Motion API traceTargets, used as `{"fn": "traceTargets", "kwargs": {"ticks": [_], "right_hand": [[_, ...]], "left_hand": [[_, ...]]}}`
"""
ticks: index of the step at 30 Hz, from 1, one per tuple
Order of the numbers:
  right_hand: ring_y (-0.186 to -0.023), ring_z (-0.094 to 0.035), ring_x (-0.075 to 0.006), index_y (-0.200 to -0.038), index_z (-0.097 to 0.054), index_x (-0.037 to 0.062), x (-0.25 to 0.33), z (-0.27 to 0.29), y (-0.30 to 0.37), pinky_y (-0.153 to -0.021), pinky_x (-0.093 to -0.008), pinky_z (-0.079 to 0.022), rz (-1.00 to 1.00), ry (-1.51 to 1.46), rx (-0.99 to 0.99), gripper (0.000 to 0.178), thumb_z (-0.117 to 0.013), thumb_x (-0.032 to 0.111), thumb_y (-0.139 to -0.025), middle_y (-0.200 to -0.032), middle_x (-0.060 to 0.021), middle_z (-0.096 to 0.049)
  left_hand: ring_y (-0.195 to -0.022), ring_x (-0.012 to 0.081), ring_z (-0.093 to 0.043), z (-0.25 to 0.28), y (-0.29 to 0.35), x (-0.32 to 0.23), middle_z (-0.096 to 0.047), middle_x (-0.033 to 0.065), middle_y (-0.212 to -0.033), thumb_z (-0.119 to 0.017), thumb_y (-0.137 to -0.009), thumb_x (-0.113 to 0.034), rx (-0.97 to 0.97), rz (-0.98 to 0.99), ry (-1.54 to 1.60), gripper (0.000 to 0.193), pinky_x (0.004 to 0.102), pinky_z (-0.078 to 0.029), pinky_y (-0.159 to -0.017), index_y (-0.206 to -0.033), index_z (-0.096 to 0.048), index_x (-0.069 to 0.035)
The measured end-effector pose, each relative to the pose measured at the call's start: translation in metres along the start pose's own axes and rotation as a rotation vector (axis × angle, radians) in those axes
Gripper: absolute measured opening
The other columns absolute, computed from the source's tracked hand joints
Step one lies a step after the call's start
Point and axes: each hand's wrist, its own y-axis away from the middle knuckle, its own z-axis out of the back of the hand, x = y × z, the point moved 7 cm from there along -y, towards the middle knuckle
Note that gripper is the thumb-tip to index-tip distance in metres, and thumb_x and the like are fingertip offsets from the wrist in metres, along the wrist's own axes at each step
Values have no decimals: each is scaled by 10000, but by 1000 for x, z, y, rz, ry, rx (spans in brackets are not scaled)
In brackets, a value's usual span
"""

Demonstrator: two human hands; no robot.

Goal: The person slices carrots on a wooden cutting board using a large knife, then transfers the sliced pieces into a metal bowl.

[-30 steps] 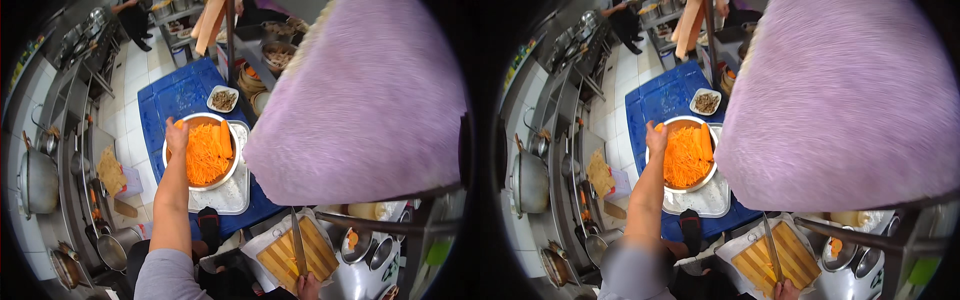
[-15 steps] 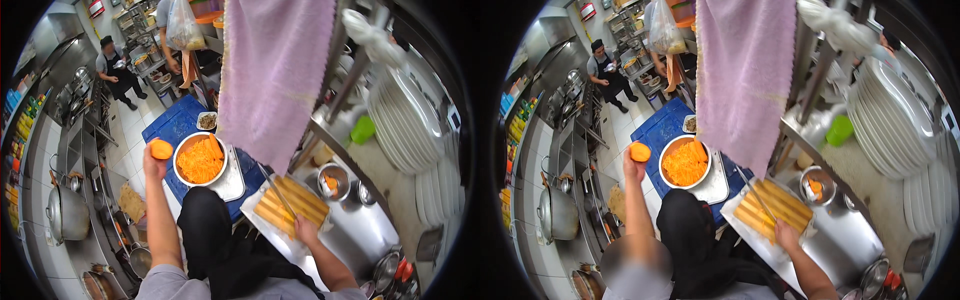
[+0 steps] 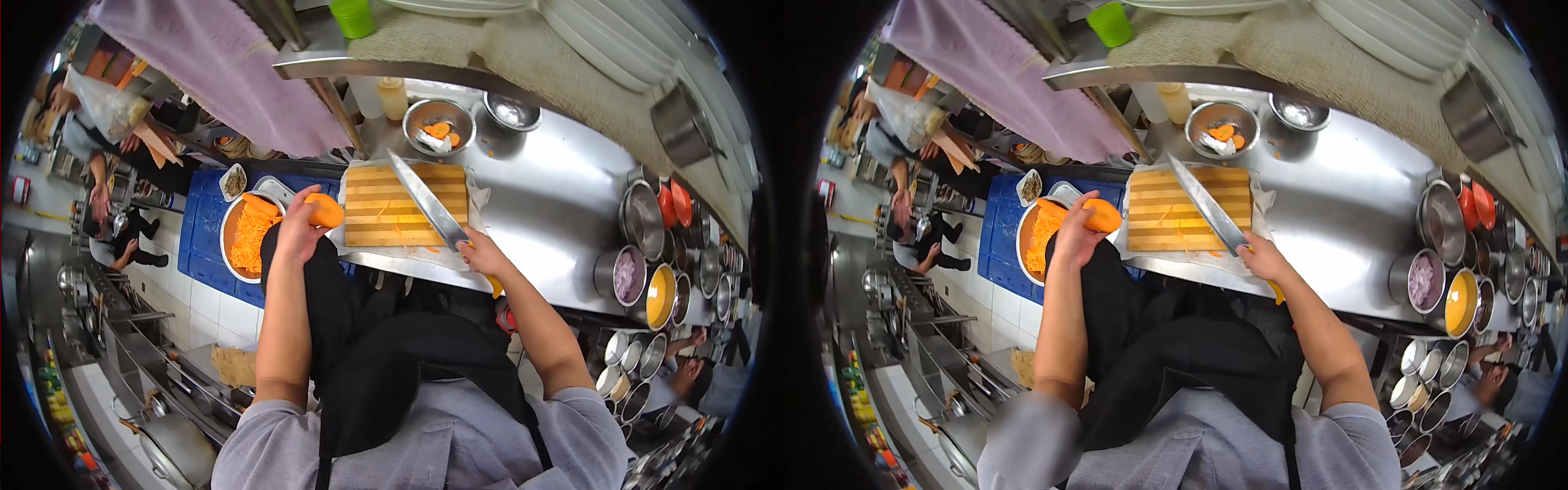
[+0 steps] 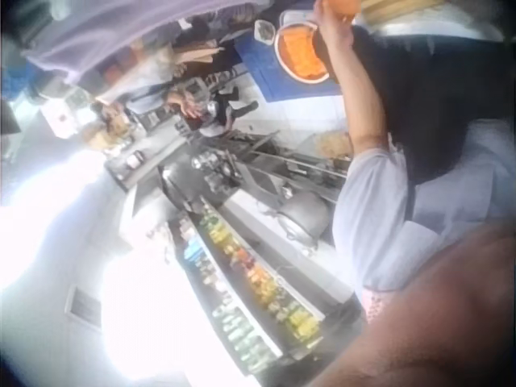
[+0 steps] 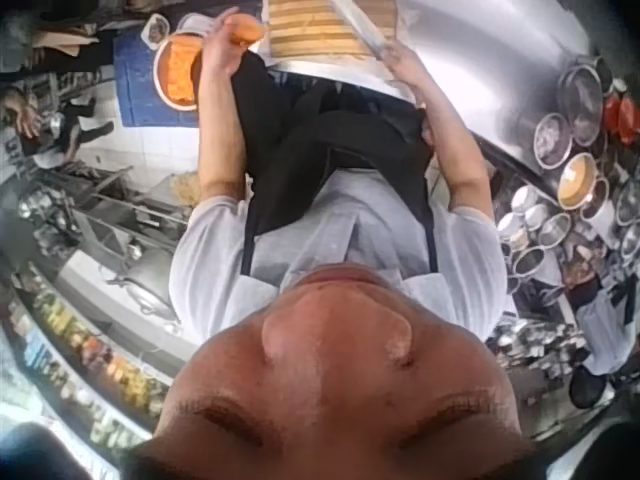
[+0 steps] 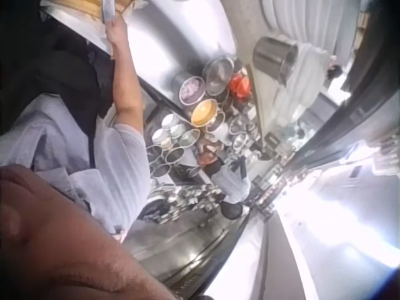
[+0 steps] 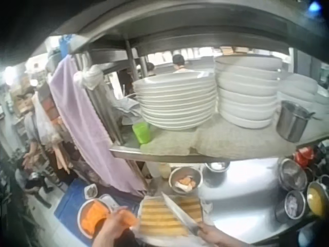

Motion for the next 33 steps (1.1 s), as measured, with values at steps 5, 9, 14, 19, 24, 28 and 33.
{"fn": "traceTargets", "kwargs": {"ticks": [5,9,14,19,24,28,33], "right_hand": [[-577,-565,-153,-1213,-548,66,-44,-13,36,-513,-327,-490,-117,-271,14,256,-589,229,-1020,-718,-67,-599],[-511,-541,-134,-1274,-525,25,-60,-15,65,-463,-297,-461,-209,-414,-69,323,-593,214,-1021,-699,-59,-582],[-484,-546,-134,-1333,-497,-22,-77,-20,74,-424,-293,-453,-178,-456,-103,399,-595,210,-1023,-696,-69,-594],[-447,-544,-152,-1383,-465,-43,-91,-28,76,-408,-304,-456,-208,-497,-60,483,-615,241,-1023,-647,-75,-591],[-429,-538,-159,-1494,-369,-51,-100,-26,69,-407,-314,-455,-238,-520,-47,601,-606,246,-1028,-636,-79,-590],[-424,-520,-152,-1405,-462,-36,-93,-20,80,-404,-311,-445,-244,-470,-40,494,-600,253,-1030,-637,-70,-572],[-433,-510,-139,-1264,-547,-9,-98,-22,121,-401,-304,-433,-251,-406,9,359,-599,260,-1032,-637,-51,-545]], "left_hand": [[-1071,284,-650,-32,-10,49,-546,154,-1323,-617,-978,-87,111,172,-318,504,432,-588,-857,-1454,-454,-119],[-1081,237,-656,-56,-27,45,-640,148,-1170,-758,-909,-197,89,139,-814,637,373,-611,-795,-1438,-432,-56],[-1117,375,-639,-113,-86,37,-650,174,-1215,-850,-800,-266,27,-273,-1170,647,455,-565,-896,-1340,-555,-67],[-1215,406,-533,-175,-96,63,-561,149,-1291,-872,-752,-303,-29,-564,-1600,620,480,-485,-1032,-1294,-611,-153],[-1206,397,-549,-161,-93,83,-574,157,-1302,-849,-775,-279,-13,-626,-1454,635,481,-468,-1045,-1342,-594,-149],[-1192,381,-560,-103,-86,82,-597,168,-1295,-750,-861,-217,-167,-521,-1518,521,476,-471,-1032,-1352,-601,-122],[-1158,383,-567,-93,-57,108,-620,163,-1257,-676,-890,-150,109,-585,-1629,411,462,-468,-1023,-1294,-641,-89]]}}
